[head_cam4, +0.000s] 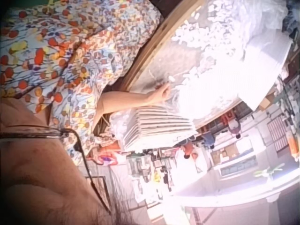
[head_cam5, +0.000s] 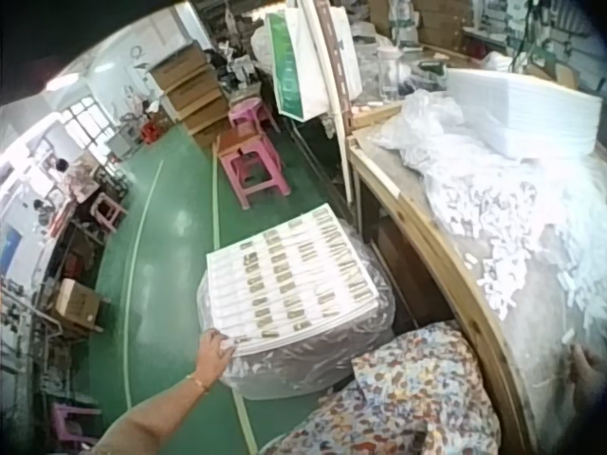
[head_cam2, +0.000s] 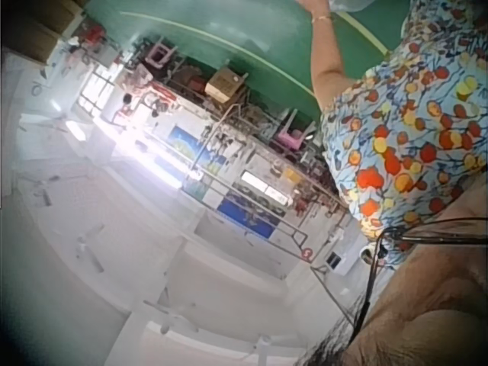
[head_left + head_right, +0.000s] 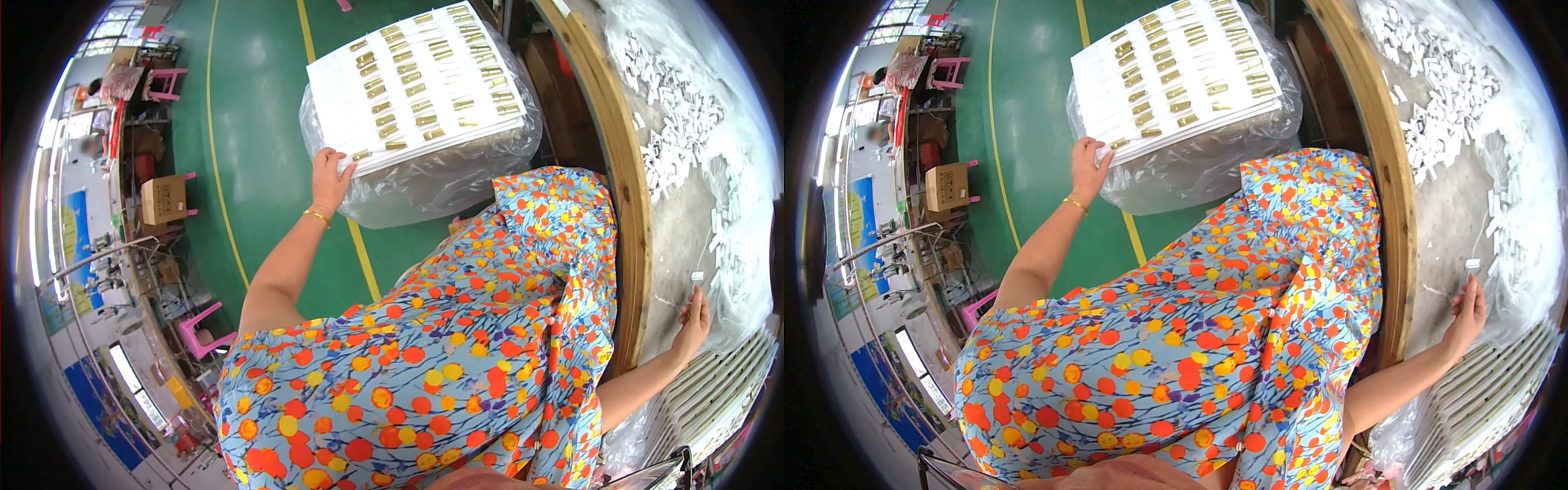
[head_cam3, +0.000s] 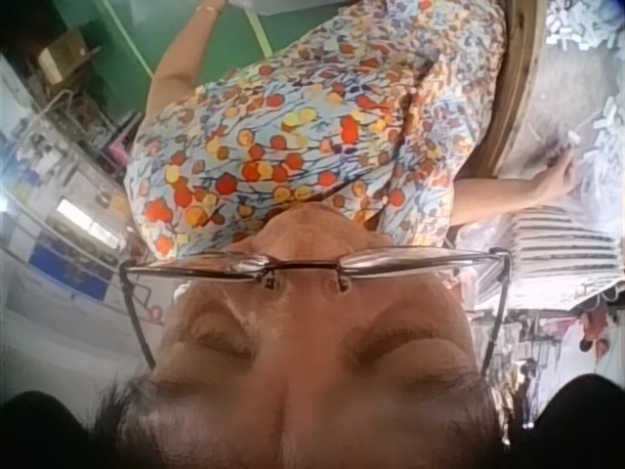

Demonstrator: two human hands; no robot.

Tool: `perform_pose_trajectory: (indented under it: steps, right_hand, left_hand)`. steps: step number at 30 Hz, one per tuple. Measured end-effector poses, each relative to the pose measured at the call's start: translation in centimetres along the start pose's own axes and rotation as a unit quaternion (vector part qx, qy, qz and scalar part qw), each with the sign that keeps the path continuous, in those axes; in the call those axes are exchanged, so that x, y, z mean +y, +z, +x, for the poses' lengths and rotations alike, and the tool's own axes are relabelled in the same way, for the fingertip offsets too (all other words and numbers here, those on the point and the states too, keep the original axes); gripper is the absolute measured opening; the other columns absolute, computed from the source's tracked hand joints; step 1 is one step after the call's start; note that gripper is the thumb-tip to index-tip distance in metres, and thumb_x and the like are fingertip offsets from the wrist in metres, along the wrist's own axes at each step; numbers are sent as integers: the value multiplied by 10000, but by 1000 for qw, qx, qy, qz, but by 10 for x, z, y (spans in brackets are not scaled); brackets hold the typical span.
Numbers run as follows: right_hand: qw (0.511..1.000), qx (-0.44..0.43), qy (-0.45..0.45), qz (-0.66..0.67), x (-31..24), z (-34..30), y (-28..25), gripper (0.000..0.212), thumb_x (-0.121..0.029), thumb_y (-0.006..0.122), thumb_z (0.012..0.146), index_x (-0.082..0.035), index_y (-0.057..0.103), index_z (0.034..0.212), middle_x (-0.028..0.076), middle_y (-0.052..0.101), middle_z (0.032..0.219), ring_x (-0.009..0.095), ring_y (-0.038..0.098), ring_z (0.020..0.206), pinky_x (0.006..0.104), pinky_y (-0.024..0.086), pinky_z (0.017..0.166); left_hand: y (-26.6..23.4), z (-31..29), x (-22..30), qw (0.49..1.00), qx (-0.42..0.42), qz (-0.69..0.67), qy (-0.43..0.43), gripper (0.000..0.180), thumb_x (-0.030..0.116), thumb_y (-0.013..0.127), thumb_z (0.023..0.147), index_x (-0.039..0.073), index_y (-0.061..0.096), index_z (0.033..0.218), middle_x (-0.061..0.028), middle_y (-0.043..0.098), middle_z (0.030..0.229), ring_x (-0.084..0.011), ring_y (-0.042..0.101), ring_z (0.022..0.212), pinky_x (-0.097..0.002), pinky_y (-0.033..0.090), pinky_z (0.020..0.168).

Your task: Manually assembling small gold tubes into white plastic trays.

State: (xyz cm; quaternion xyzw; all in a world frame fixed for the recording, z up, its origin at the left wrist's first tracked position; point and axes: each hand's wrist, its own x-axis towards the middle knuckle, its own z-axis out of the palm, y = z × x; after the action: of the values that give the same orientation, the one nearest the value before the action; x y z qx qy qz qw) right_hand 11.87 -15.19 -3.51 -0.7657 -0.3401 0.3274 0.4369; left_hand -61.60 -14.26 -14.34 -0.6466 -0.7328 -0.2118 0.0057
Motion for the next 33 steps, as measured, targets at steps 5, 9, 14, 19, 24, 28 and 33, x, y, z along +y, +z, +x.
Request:
perform_pose_trajectory:
  steps: [5, 9, 14, 19, 24, 28, 33]
  right_hand:
    - [1000, 8, 5, 8, 1, 1, 2, 235, -212, 580, 879, -36, 634, 1026, -10, 585, 834, 22, 457, 581, 159, 294, 482]
    - [1000, -4, 2, 13, 3, 1, -1, 237, -207, 579, 880, -31, 631, 1030, -13, 582, 839, 22, 454, 581, 158, 294, 483]
    - [1000, 4, 4, 3, -1, -2, 3, 234, -207, 577, 881, -35, 634, 1030, -17, 579, 836, 21, 453, 585, 159, 295, 484]
    - [1000, 8, 10, 2, 3, -3, 3, 234, -214, 578, 880, -41, 638, 1026, -23, 576, 826, 22, 450, 590, 159, 296, 489]
    - [1000, 19, 16, -5, -5, -9, 10, 251, -232, 593, 872, -31, 639, 1015, -30, 565, 790, 26, 446, 586, 165, 291, 483]
    - [1000, 16, 17, -2, -3, -6, 11, 260, -235, 596, 869, -24, 636, 1014, -32, 560, 776, 26, 444, 585, 167, 290, 482]
    - [999, 18, 31, 5, -1, -7, 9, 253, -237, 602, 865, -28, 640, 1002, -28, 560, 771, 26, 444, 583, 167, 289, 481]
  left_hand:
    - [-2, 0, -18, 996, -62, 32, 50, 178, 110, 642, 752, 36, 588, 905, -123, 482, 1048, -295, 477, 972, -372, 410, 841]
    - [-5, 2, -23, 992, -99, 56, 48, 154, 114, 647, 749, 40, 598, 876, -115, 485, 1053, -291, 487, 960, -374, 424, 817]
    - [-5, 14, -5, 991, -111, 6, 70, 104, 116, 647, 747, 34, 604, 796, -115, 506, 1027, -298, 507, 933, -381, 430, 804]
    - [-13, 18, -19, 986, -108, 51, 116, 130, 124, 657, 737, 32, 608, 815, -124, 512, 1013, -301, 508, 931, -385, 436, 793]
    - [-4, 32, 20, 989, -71, 9, 131, 177, 130, 657, 734, 35, 595, 870, -130, 516, 1017, -299, 508, 926, -393, 436, 781]
    - [10, 40, 37, 981, -112, 5, 156, 185, 119, 652, 726, 36, 587, 879, -109, 537, 954, -286, 503, 885, -382, 430, 759]
    - [18, 48, 33, 973, -144, 23, 181, 172, 104, 646, 717, 44, 588, 868, -81, 555, 893, -271, 514, 846, -377, 415, 740]
